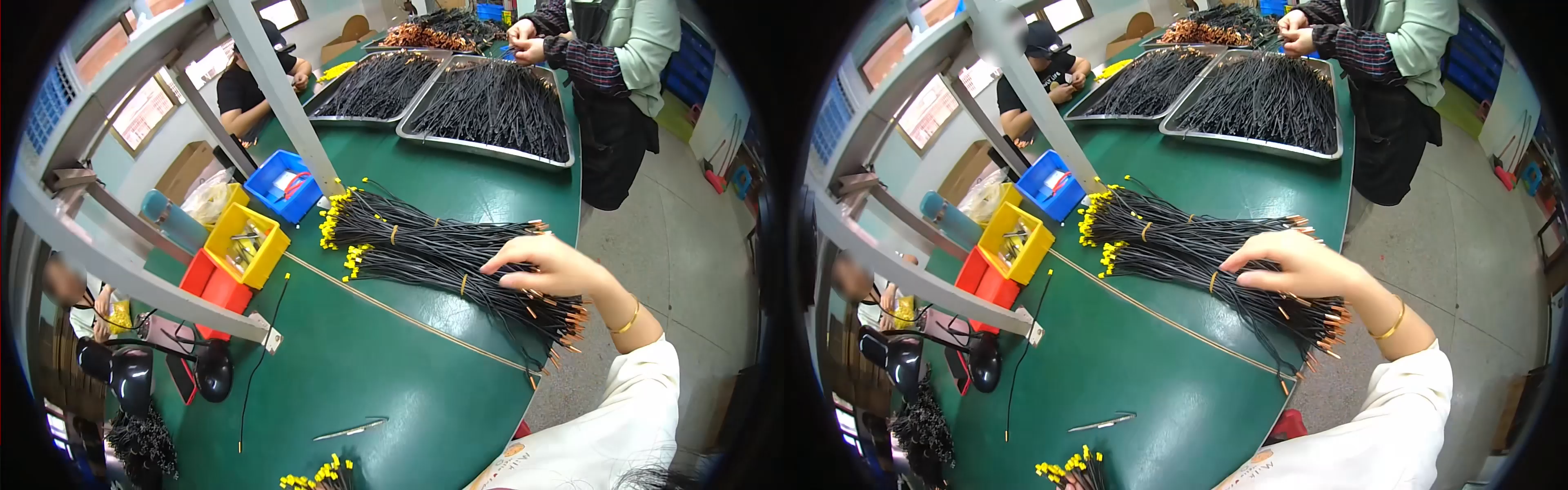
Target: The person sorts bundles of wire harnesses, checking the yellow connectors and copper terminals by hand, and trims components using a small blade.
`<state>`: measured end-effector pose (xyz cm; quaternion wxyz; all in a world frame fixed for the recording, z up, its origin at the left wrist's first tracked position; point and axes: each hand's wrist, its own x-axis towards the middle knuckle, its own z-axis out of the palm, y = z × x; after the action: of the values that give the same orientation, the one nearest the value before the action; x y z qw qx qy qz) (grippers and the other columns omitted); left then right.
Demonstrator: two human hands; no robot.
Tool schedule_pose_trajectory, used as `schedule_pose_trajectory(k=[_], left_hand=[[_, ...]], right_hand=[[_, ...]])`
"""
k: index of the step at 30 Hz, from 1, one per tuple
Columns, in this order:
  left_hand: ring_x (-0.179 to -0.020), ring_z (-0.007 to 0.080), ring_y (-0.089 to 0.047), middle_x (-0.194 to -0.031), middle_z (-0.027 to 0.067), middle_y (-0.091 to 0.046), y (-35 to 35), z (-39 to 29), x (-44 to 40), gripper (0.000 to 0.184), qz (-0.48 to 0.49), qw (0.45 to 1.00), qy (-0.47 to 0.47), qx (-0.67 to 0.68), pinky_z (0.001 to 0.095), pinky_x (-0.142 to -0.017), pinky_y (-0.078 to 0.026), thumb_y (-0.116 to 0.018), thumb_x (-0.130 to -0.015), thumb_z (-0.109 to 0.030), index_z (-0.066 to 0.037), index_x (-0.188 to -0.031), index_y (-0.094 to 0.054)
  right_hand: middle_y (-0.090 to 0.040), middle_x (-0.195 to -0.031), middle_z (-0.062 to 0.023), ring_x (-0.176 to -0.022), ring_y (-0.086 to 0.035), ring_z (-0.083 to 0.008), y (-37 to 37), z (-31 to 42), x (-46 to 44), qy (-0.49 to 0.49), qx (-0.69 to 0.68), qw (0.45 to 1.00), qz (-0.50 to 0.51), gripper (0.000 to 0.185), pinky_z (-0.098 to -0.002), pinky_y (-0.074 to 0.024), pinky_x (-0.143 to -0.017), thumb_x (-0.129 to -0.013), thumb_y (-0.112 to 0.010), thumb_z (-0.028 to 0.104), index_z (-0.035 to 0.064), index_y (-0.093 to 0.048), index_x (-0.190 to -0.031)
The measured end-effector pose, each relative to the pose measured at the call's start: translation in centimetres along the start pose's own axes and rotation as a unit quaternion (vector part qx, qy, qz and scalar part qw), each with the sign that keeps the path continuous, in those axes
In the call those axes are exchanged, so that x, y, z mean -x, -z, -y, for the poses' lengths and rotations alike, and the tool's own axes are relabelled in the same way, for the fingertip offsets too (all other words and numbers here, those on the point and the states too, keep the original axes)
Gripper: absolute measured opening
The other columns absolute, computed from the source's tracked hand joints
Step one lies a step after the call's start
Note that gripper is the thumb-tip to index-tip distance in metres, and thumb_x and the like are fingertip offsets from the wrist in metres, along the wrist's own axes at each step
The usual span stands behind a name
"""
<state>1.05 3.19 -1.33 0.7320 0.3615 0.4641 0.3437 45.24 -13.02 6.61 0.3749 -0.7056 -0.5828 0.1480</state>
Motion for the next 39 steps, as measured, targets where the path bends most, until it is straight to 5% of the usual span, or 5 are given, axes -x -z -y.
schedule_pose_trajectory(k=[11, 21, 30, 34, 39], left_hand=[[-0.060, 0.0109, -0.049, -0.072, 0.0044, -0.054, -0.5, -1.0, 0.5, 0.011, 0.068, 0.995, -0.025, -0.066, 0.0205, -0.054, -0.039, -0.054, -0.075, -0.001, 0.001, -0.085, -0.052], [-0.063, 0.0114, -0.049, -0.075, 0.0056, -0.054, 1.4, -1.8, 2.3, 0.016, 0.074, 0.991, -0.105, -0.032, 0.0219, -0.058, -0.039, -0.057, -0.073, -0.001, 0.004, -0.086, -0.050], [-0.063, 0.0096, -0.051, -0.078, 0.0060, -0.058, 1.8, -1.3, 3.0, 0.012, 0.064, 0.992, -0.107, -0.016, 0.0211, -0.061, -0.041, -0.058, -0.073, 0.000, 0.003, -0.084, -0.055], [-0.063, 0.0092, -0.052, -0.078, 0.0055, -0.058, 1.0, -1.0, 2.7, 0.012, 0.082, 0.992, -0.087, -0.043, 0.0210, -0.060, -0.042, -0.058, -0.073, 0.001, 0.003, -0.085, -0.056], [-0.064, 0.0081, -0.052, -0.078, 0.0048, -0.058, 0.6, -0.5, 3.1, 0.012, 0.088, 0.992, -0.079, -0.042, 0.0199, -0.060, -0.042, -0.058, -0.073, 0.000, 0.003, -0.085, -0.056]], right_hand=[[-0.055, -0.094, -0.0109, -0.091, -0.051, -0.0251, -9.1, 8.2, 1.0, 0.178, -0.074, 0.970, 0.149, 0.029, -0.0331, -0.0404, -0.080, -0.080, -0.052, 0.021, 0.0044, -0.053, -0.103], [-0.048, -0.105, -0.0165, -0.100, -0.044, -0.0319, -24.1, 17.0, -2.6, 0.307, -0.164, 0.936, 0.054, 0.050, -0.0367, -0.0341, -0.088, -0.070, -0.062, 0.023, 0.0025, -0.044, -0.112], [-0.054, -0.096, -0.0074, -0.091, -0.050, -0.0193, -27.6, 16.8, -3.9, 0.033, -0.289, 0.895, 0.337, 0.032, -0.0298, -0.0370, -0.082, -0.068, -0.067, 0.022, 0.0032, -0.056, -0.092], [-0.056, -0.088, -0.0065, -0.084, -0.052, -0.0177, -27.8, 15.4, -3.7, 0.180, -0.250, 0.925, 0.222, 0.026, -0.0285, -0.0369, -0.080, -0.066, -0.068, 0.018, 0.0035, -0.056, -0.084], [-0.056, -0.080, -0.0050, -0.078, -0.052, -0.0163, -28.1, 15.3, -3.8, 0.211, -0.309, 0.915, 0.148, 0.022, -0.0283, -0.0371, -0.079, -0.065, -0.069, 0.015, 0.0040, -0.056, -0.079]])
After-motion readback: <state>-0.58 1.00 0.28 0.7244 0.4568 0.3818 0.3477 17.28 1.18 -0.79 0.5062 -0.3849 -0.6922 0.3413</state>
